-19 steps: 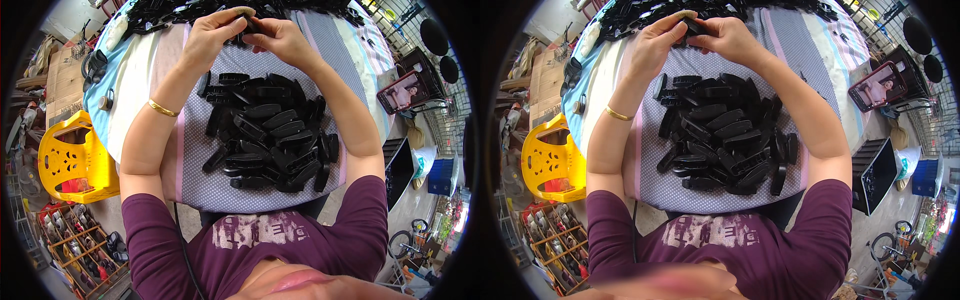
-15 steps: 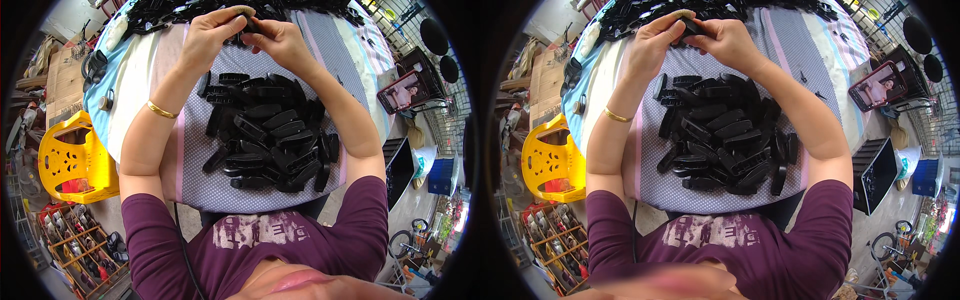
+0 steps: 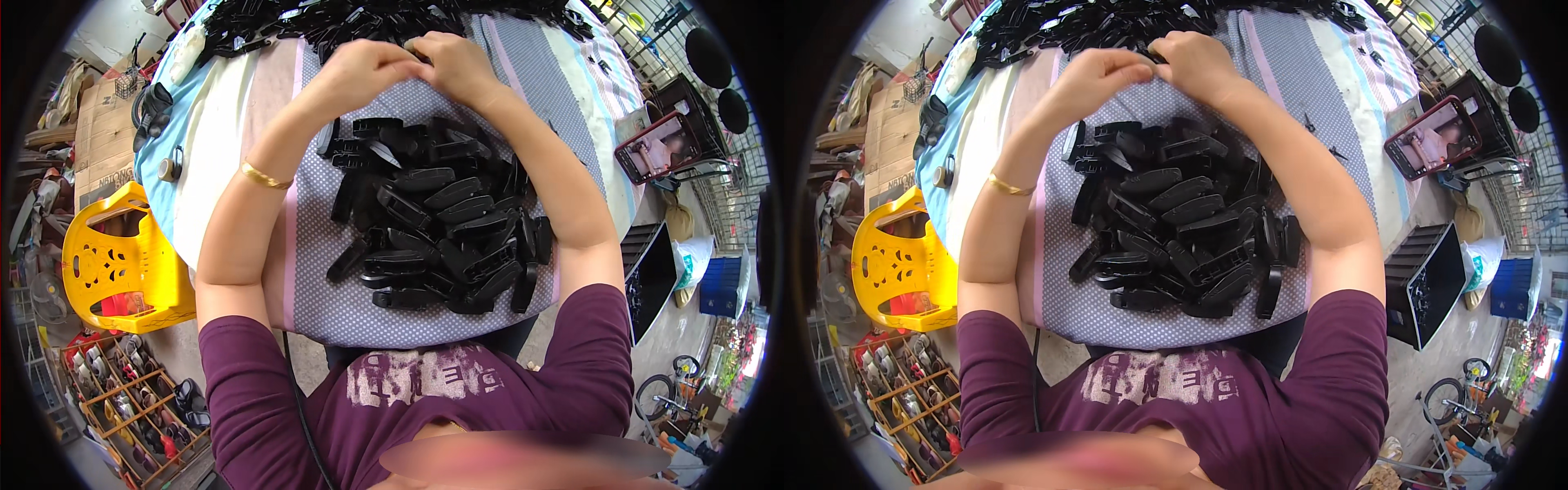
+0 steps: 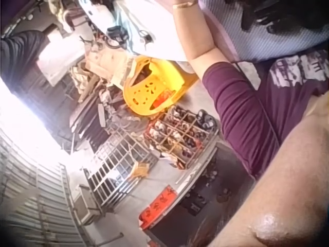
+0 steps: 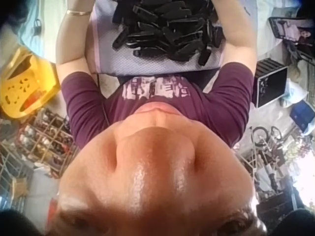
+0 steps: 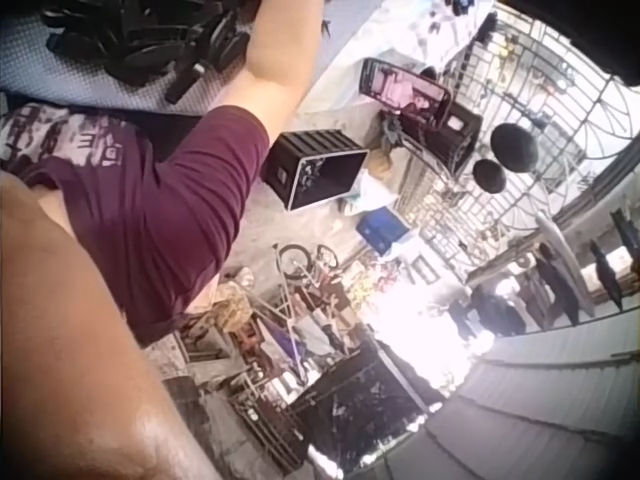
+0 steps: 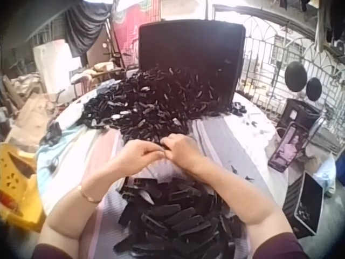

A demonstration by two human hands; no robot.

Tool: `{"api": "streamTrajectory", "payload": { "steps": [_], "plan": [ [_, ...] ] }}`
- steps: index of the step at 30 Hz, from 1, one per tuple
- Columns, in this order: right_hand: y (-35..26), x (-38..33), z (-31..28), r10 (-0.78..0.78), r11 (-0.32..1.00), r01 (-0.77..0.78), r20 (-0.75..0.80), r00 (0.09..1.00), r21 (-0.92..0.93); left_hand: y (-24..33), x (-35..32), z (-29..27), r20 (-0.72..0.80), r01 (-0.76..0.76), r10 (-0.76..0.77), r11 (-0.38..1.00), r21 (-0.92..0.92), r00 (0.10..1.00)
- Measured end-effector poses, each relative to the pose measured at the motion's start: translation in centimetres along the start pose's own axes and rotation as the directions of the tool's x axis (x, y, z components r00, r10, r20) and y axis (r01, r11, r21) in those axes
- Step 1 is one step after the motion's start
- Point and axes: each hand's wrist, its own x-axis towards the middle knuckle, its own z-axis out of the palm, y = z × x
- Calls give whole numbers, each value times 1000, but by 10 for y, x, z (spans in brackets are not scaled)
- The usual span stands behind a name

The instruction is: Assembling black plastic clips by joining two components together manually.

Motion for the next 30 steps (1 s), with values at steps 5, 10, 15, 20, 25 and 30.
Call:
{"api": "streamTrajectory", "payload": {
  "steps": [5, 10, 15, 20, 25, 30],
  "plan": [
    [-1, -4, 0, -35, 971, 45, 46, 998, -233, -38, 7, 14, -238, -25, 195, 821, 570, 952],
    [7, -3, -10, 50, 999, -50, -23, 998, 11, -12, -1, 13, -125, 10, 82, 794, 608, 989],
    [2, 9, -28, 361, 468, -429, 276, 891, 773, 13, -4, 17, -12, 257, -270, 898, 357, 963],
    [17, 10, -25, 287, -304, -450, 531, 797, 840, 5, 0, 26, 109, 112, -150, 949, 296, 983],
    [9, 8, -11, 284, -230, -399, 453, 845, 888, -21, -5, 27, -150, 30, 5, 973, 230, 989],
    [-13, 5, -4, 329, 41, -156, 134, 935, 987, -30, 3, 6, -122, 91, -185, 835, -542, 975]
  ]
}}
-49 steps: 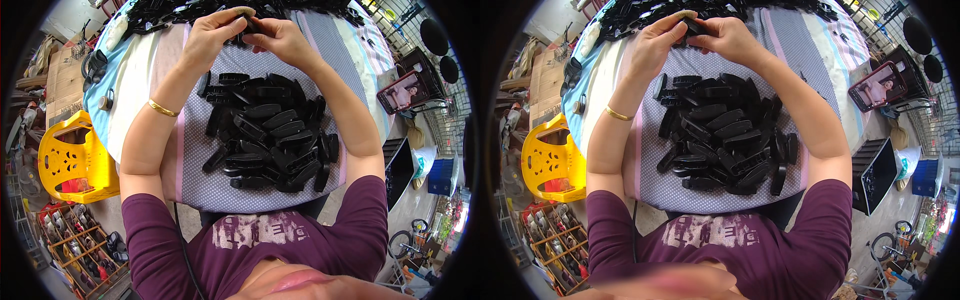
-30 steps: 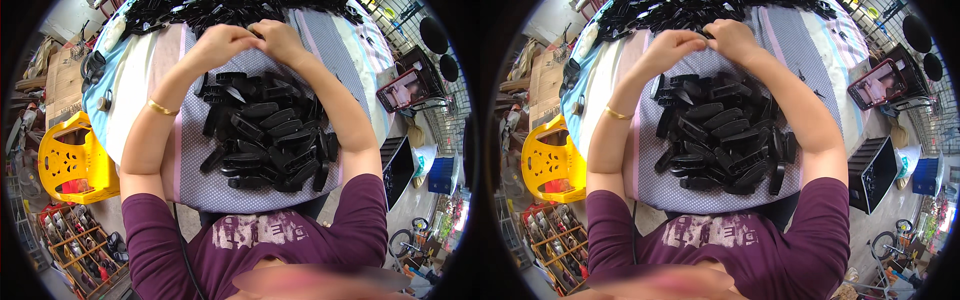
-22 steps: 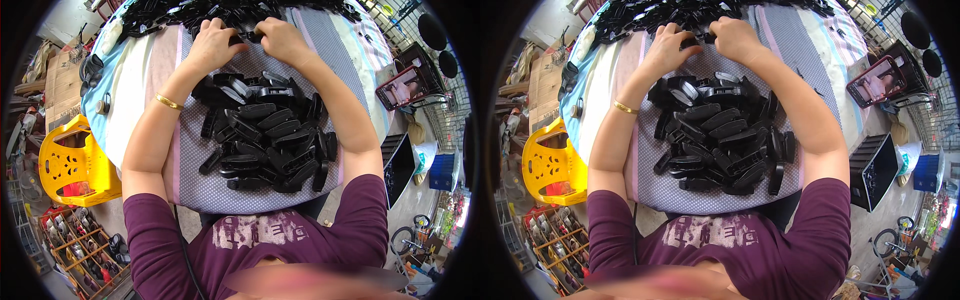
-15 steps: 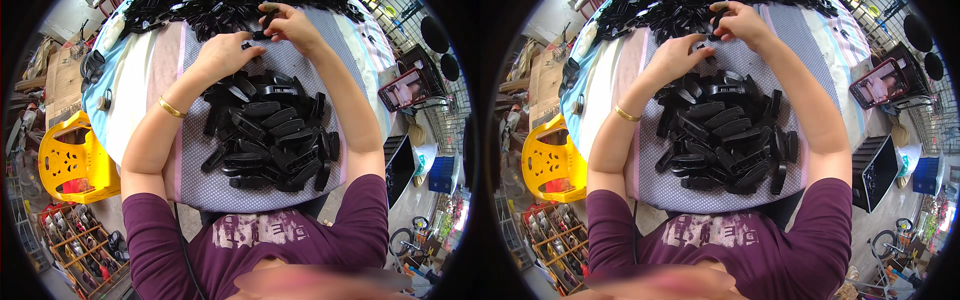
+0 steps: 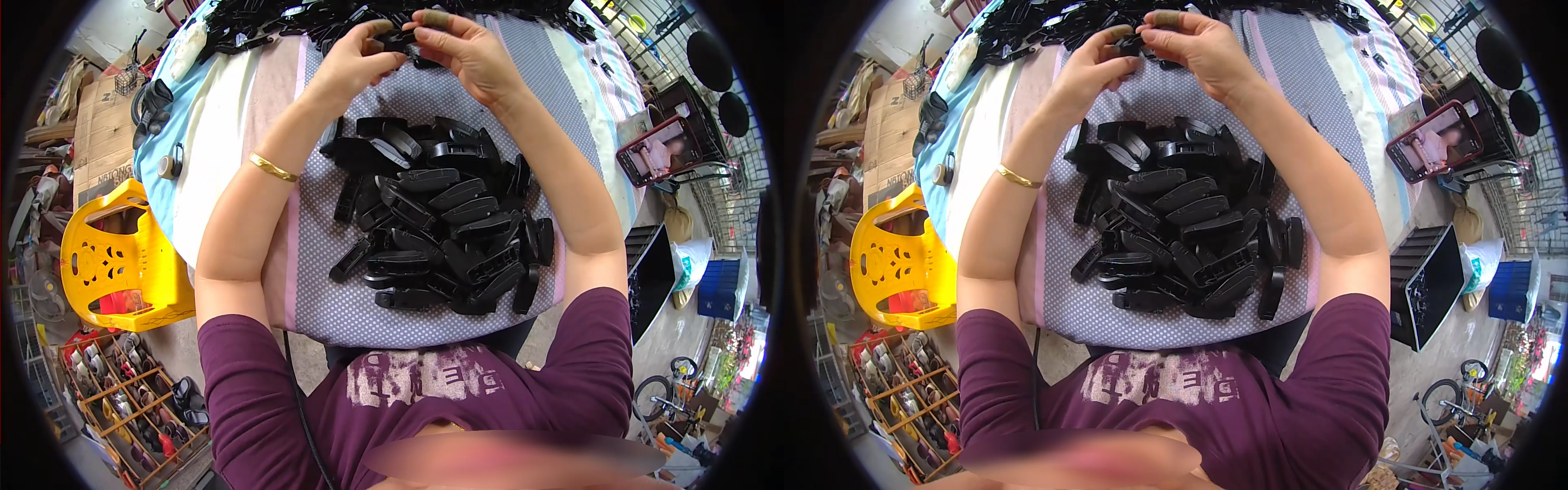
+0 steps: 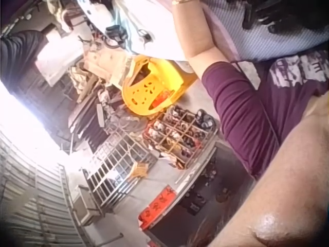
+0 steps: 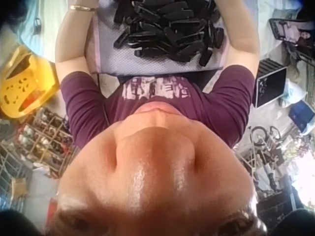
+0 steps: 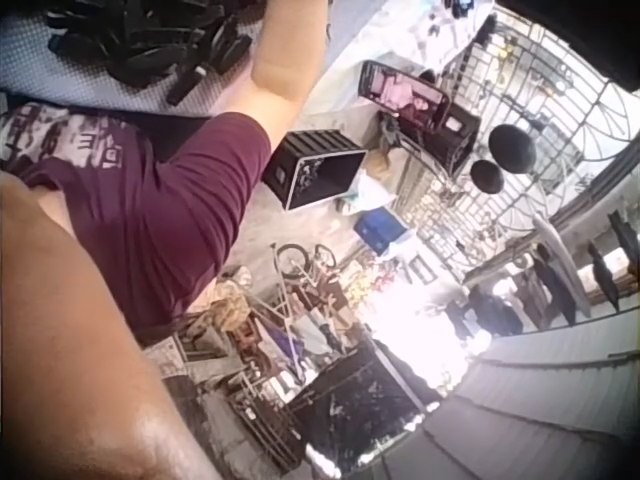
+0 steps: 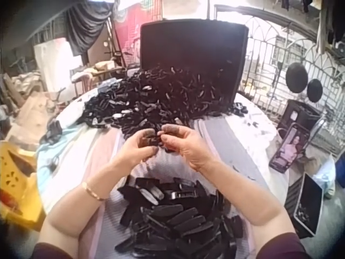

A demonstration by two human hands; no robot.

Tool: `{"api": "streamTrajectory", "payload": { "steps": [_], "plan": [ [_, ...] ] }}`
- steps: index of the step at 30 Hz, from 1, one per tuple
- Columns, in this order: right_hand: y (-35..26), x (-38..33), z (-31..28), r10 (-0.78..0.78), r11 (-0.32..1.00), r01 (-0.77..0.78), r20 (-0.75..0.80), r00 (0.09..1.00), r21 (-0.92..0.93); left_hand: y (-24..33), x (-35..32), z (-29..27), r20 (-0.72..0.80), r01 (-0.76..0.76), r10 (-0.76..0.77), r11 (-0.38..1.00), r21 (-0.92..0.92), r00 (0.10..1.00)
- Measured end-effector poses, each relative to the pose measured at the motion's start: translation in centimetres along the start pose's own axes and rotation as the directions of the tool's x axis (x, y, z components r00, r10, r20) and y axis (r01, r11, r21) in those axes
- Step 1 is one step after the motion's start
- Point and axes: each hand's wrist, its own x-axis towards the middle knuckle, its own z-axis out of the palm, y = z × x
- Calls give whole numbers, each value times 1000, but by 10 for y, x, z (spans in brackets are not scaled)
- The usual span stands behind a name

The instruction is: Assembling black plastic clips by joining two components together manually.

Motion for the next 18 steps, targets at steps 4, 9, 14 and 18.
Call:
{"api": "streamTrajectory", "payload": {
  "steps": [4, 9, 14, 18],
  "plan": [
    [-4, -9, -2, -98, 795, 170, 153, 983, -582, 5, -1, 2, 15, 118, -117, 988, -98, 993],
    [-15, -15, 14, -162, 645, 275, 223, 961, -713, 12, -6, 5, -99, 85, -80, 995, 52, 992],
    [-10, -15, 7, -206, 543, 315, 240, 949, -779, 16, -7, 14, -108, -68, 36, 949, -308, 994],
    [-10, -14, 6, -231, 658, 292, 183, 956, -694, 15, -6, 12, -122, -87, 58, 966, -244, 991]
  ]
}}
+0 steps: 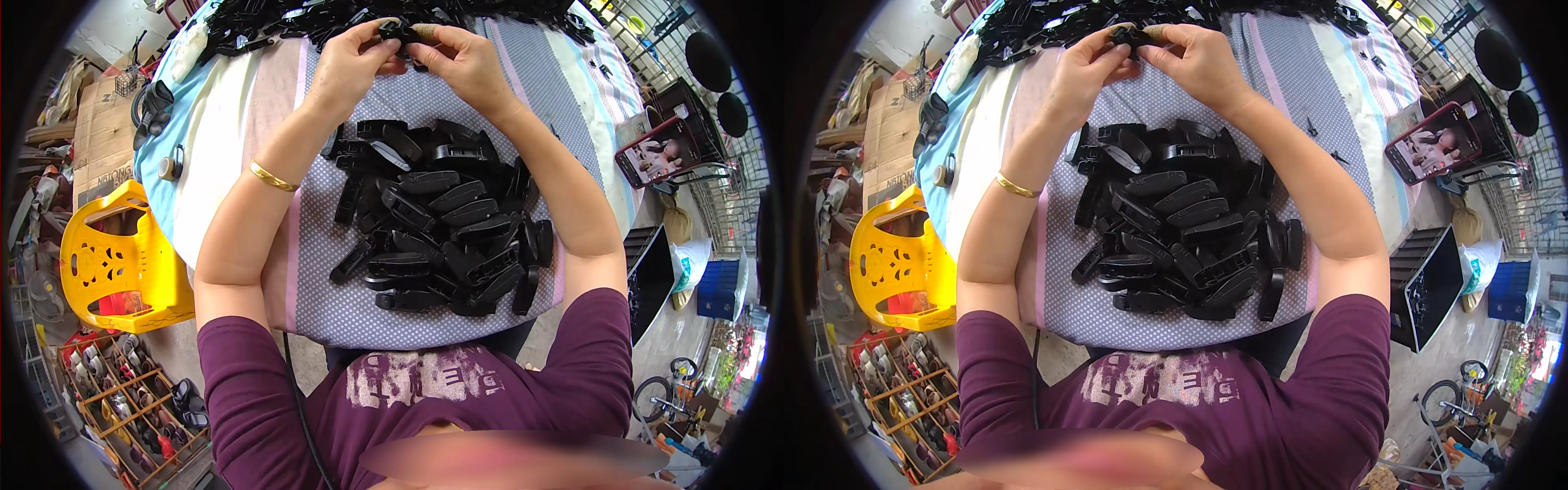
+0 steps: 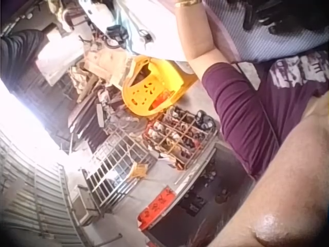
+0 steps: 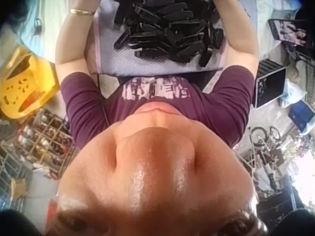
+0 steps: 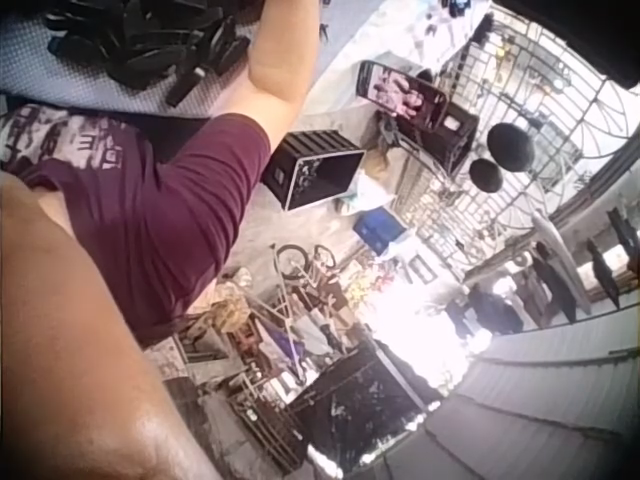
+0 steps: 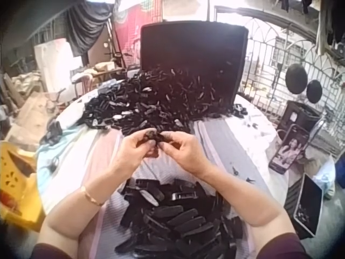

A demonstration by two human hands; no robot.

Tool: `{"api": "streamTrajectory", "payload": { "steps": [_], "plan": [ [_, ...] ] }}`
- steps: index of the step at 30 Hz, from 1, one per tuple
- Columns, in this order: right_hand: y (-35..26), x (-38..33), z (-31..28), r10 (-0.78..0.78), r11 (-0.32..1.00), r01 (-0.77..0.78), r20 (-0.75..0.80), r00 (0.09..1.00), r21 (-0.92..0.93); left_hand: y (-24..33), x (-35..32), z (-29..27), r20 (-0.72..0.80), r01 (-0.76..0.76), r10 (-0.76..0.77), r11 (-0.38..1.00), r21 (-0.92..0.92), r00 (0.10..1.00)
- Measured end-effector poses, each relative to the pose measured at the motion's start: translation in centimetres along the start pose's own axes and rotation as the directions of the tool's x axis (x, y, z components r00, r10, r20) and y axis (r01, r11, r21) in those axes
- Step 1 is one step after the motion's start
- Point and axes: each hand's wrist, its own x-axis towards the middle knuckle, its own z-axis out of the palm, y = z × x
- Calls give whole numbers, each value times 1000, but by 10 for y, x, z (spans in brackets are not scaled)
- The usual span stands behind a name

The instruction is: Assembling black plastic clips by joining two components together manually.

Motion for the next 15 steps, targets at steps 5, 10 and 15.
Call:
{"api": "streamTrajectory", "payload": {
  "steps": [5, 10, 15],
  "plan": [
    [-4, 0, 2, -90, 995, 92, -66, 994, 26, -2, 3, -9, -11, -6, 8, 987, 161, 1000],
    [-8, 0, 0, -79, 993, 78, -11, 997, -87, 0, 3, -14, 19, -28, 24, 982, 187, 1000],
    [-5, -1, 2, -158, 962, 144, -44, 986, -232, -3, 3, -2, -36, 29, -29, 1000, -11, 999]
  ]
}}
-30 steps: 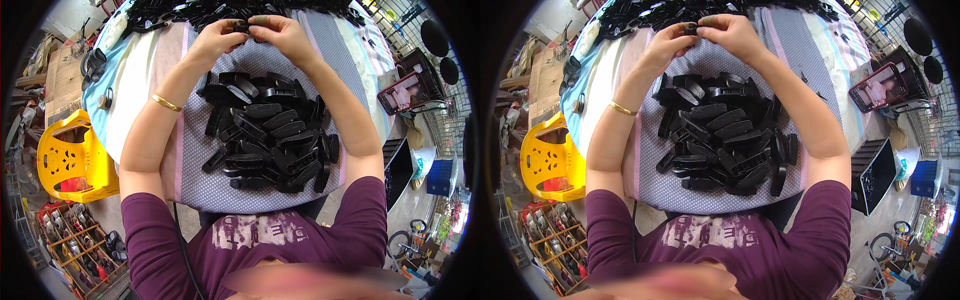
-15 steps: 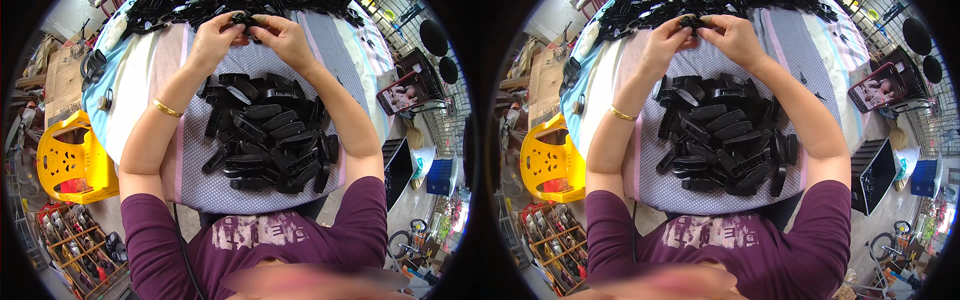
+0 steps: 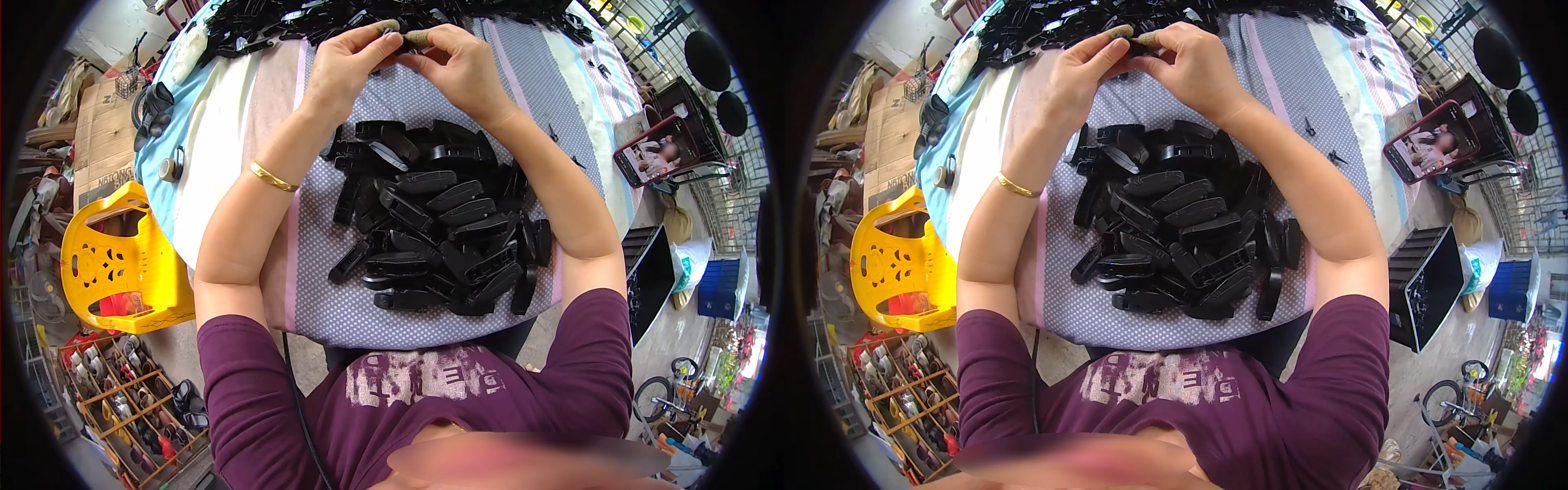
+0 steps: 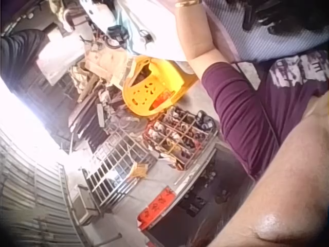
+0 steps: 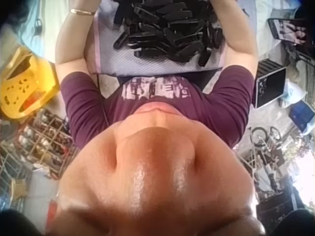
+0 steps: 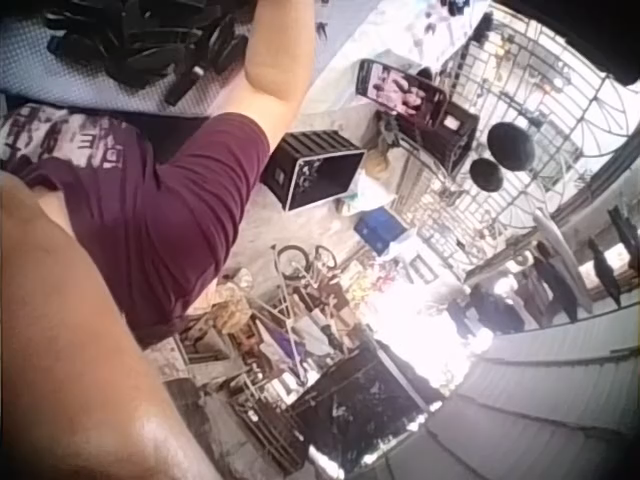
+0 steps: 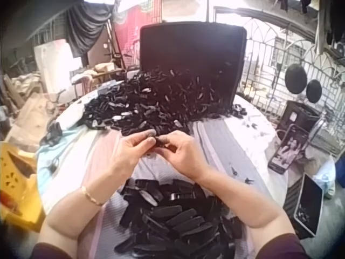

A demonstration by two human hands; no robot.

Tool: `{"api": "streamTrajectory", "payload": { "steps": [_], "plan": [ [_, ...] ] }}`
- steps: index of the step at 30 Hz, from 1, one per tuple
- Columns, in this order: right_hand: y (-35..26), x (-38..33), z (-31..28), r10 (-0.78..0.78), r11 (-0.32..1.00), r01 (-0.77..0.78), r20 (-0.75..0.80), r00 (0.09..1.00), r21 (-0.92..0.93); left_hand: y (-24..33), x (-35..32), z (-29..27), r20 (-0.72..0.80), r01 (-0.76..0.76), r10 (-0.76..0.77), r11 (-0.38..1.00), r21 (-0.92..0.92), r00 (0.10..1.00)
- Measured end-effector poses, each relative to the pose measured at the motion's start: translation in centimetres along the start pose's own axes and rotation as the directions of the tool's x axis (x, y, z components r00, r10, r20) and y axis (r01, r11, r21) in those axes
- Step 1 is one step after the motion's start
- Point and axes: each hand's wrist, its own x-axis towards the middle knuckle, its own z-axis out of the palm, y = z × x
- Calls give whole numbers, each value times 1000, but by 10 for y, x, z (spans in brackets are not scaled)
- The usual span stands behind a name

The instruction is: Assembling black plastic clips by joining two components together manually.

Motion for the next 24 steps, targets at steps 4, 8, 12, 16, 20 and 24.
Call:
{"api": "streamTrajectory", "payload": {
  "steps": [4, 8, 12, 16, 20, 24],
  "plan": [
    [-3, 3, 2, 210, 974, -213, 40, 977, 73, 6, 0, -1, 65, -119, 121, 992, -28, 991],
    [-11, 8, -11, 277, 899, -381, 395, 876, 215, 13, -2, -4, 169, -260, 242, 961, 95, 955],
    [-13, 2, -2, 203, 951, -241, 194, 960, 193, 19, 0, -10, 182, -243, 228, 968, 60, 956],
    [2, 18, -13, 89, 925, -241, 450, 889, 295, 26, 3, -19, 212, -241, 188, 936, 258, 959],
    [33, 31, -14, 165, 986, -162, 307, 937, -35, 54, -7, -7, 472, -286, 29, 827, 483, 881],
    [29, 41, 18, 261, 900, -135, 263, 929, -414, 59, -24, 13, 730, -379, -268, 714, 589, 629]
  ]
}}
